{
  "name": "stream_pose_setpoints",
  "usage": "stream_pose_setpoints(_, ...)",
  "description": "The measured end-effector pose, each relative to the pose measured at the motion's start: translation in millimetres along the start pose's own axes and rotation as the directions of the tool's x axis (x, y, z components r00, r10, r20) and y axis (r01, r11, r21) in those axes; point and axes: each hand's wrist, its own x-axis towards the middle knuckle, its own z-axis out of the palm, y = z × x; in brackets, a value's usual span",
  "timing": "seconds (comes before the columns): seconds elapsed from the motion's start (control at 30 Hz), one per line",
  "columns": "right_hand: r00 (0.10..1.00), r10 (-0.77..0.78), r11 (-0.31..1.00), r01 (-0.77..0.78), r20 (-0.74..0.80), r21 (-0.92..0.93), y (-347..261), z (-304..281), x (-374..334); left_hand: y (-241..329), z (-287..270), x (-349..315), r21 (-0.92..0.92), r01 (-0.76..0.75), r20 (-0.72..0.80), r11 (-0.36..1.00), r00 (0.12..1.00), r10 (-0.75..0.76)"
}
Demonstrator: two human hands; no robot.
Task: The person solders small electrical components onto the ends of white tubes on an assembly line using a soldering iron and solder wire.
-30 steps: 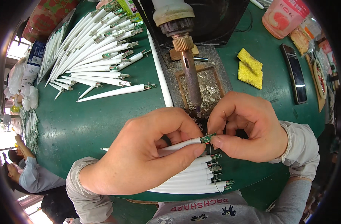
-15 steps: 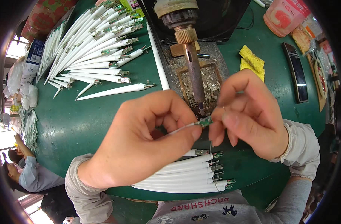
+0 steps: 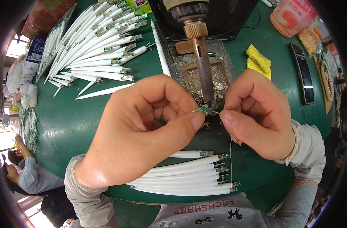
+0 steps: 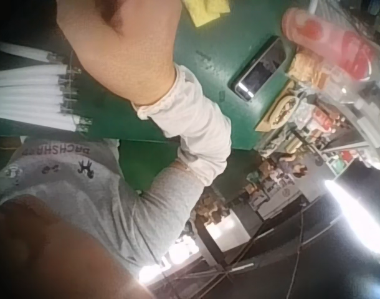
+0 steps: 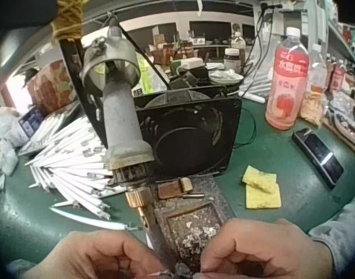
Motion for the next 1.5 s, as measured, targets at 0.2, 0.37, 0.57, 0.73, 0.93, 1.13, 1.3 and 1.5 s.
stream_pose_setpoints(0.2,0.999,-0.048,0.999,0.048,0.007,-0.009,1,1,1,0,0,-2,0.012,-0.045,0.012,0.999,0.999,0.044)
stream_pose_setpoints(0.37,0.998,-0.058,0.998,0.058,-0.003,-0.004,1,2,1,2,-1,-1,-0.04,0.01,0.017,0.999,1.0,-0.009)
stream_pose_setpoints(0.57,0.998,-0.063,0.977,0.056,-0.024,-0.208,-2,-1,-1,-2,-3,1,-0.093,0.103,0.031,0.99,0.994,-0.101)
stream_pose_setpoints(0.73,0.821,-0.566,0.63,0.49,0.075,-0.603,6,2,3,-2,0,-2,-0.091,0.119,0.053,0.989,0.992,-0.114)
stream_pose_setpoints(0.93,0.73,-0.659,0.508,0.61,0.181,-0.608,17,1,2,-2,1,-3,-0.108,0.203,0.13,0.973,0.973,-0.189)
stream_pose_setpoints(1.13,0.603,-0.768,0.337,0.668,0.217,-0.664,26,2,6,-2,-2,-1,-0.092,0.246,0.174,0.965,0.958,-0.228)
stream_pose_setpoints(1.3,0.698,-0.688,0.402,0.595,0.199,-0.696,22,4,3,-4,-5,0,-0.023,0.254,0.209,0.967,0.947,-0.243)
stream_pose_setpoints(1.5,0.839,-0.526,0.585,0.477,0.14,-0.656,19,5,2,-9,-5,-4,0.198,0.036,0.219,0.98,0.972,-0.08)
